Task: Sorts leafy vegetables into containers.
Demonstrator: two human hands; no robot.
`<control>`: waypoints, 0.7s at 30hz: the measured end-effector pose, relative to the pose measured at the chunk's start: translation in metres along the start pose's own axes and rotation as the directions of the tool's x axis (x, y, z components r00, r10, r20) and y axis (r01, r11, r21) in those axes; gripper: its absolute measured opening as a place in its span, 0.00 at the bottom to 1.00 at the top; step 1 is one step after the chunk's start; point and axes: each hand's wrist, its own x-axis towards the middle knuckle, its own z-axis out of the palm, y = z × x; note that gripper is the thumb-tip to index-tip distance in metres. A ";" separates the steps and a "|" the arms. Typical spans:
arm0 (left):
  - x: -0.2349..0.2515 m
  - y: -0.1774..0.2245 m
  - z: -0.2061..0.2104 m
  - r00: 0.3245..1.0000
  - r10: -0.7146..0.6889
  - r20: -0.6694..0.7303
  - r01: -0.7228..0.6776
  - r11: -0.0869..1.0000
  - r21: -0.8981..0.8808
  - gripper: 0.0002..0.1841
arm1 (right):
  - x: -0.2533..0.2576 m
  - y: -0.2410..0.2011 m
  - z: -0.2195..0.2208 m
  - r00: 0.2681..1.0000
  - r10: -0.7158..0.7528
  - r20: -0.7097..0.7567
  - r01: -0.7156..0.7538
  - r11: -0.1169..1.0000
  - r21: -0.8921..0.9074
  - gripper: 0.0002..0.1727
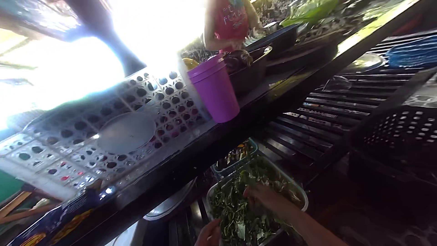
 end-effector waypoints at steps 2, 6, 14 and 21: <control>0.042 -0.004 0.036 0.996 -0.035 0.079 0.043 0.994 -0.097 0.20 | -0.006 0.004 0.022 0.989 0.008 0.150 -0.013 0.999 0.033 0.20; 0.088 0.005 0.077 0.984 -0.100 0.148 0.112 0.991 -0.077 0.15 | -0.020 -0.006 0.046 0.990 -0.040 0.137 0.078 0.954 -0.288 0.20; 0.148 -0.053 0.055 0.956 -0.291 0.032 0.234 0.693 -0.682 0.26 | 0.001 -0.009 0.049 0.974 -0.180 0.138 0.221 0.887 -0.406 0.27; 0.159 -0.029 0.010 0.796 -0.472 -0.379 0.122 0.738 -0.663 0.18 | 0.040 0.030 0.037 0.967 -0.228 0.115 0.245 0.704 -0.666 0.29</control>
